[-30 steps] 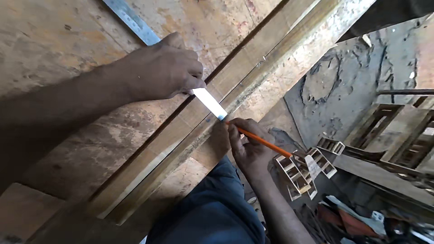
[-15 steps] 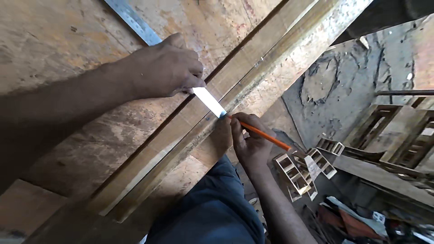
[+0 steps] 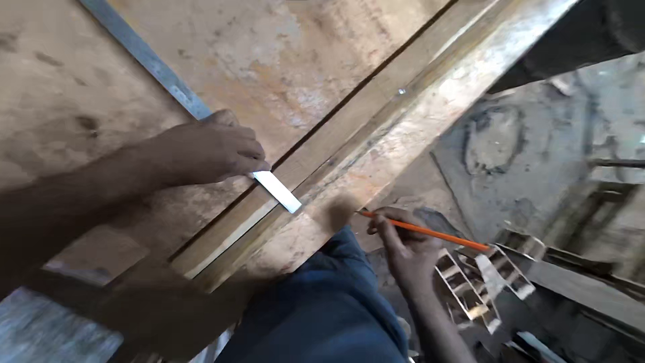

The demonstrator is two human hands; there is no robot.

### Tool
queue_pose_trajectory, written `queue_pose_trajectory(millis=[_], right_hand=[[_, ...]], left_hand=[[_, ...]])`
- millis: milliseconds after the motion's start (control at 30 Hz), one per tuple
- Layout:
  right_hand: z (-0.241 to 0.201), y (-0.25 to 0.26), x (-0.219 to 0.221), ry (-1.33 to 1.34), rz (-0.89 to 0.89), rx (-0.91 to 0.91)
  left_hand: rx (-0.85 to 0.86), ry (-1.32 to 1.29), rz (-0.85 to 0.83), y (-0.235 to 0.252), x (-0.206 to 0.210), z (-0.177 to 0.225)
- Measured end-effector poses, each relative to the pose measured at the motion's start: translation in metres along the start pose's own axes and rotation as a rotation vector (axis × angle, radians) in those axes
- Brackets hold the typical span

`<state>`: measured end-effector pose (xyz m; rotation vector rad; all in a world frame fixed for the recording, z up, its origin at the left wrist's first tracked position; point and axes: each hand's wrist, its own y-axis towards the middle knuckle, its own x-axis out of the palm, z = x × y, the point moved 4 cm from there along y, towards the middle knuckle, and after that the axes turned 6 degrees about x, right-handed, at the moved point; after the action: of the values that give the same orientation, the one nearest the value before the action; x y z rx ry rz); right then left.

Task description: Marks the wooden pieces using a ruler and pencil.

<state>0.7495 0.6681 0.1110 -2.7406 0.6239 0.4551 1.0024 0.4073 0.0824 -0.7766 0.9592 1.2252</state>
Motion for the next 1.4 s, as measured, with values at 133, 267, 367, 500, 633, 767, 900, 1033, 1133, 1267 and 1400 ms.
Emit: queue_pose_trajectory(millis=[133,267,367,500,633,767,900,1033,1133,1267,1400], right_hand=[[-0.008,-0.012,0.022,0.030,-0.088,-0.048],[-0.012,-0.021,0.038,0.013,-0.140,-0.075],[-0.019,-0.024,0.046,0.004,-0.180,-0.092],[-0.025,-0.030,0.063,-0.021,-0.234,-0.115],[-0.028,-0.043,0.088,-0.036,-0.309,-0.143],[-0.032,-0.052,0.106,-0.051,-0.386,-0.165],[-0.031,-0.053,0.113,-0.072,-0.433,-0.178],[-0.030,-0.057,0.122,-0.094,-0.509,-0.211],[-0.026,-0.059,0.131,-0.134,-0.587,-0.264],[-0.025,-0.062,0.144,-0.227,-0.673,-0.372],[-0.022,-0.060,0.157,-0.188,-0.690,-0.370]], left_hand=[[-0.100,-0.052,-0.091,-0.068,0.021,0.048],[-0.187,-0.090,-0.115,-0.108,0.033,0.070],[-0.166,-0.065,-0.053,-0.121,0.038,0.078],[-0.182,-0.046,-0.085,-0.127,0.043,0.090],[-0.172,-0.037,-0.064,-0.127,0.045,0.090],[-0.150,-0.039,-0.045,-0.128,0.046,0.089],[-0.149,-0.052,-0.044,-0.127,0.045,0.089],[-0.132,-0.051,-0.040,-0.126,0.046,0.088],[-0.129,-0.041,-0.049,-0.126,0.047,0.088],[-0.142,-0.053,-0.043,-0.126,0.047,0.088],[-0.149,-0.044,-0.077,-0.126,0.046,0.088]])
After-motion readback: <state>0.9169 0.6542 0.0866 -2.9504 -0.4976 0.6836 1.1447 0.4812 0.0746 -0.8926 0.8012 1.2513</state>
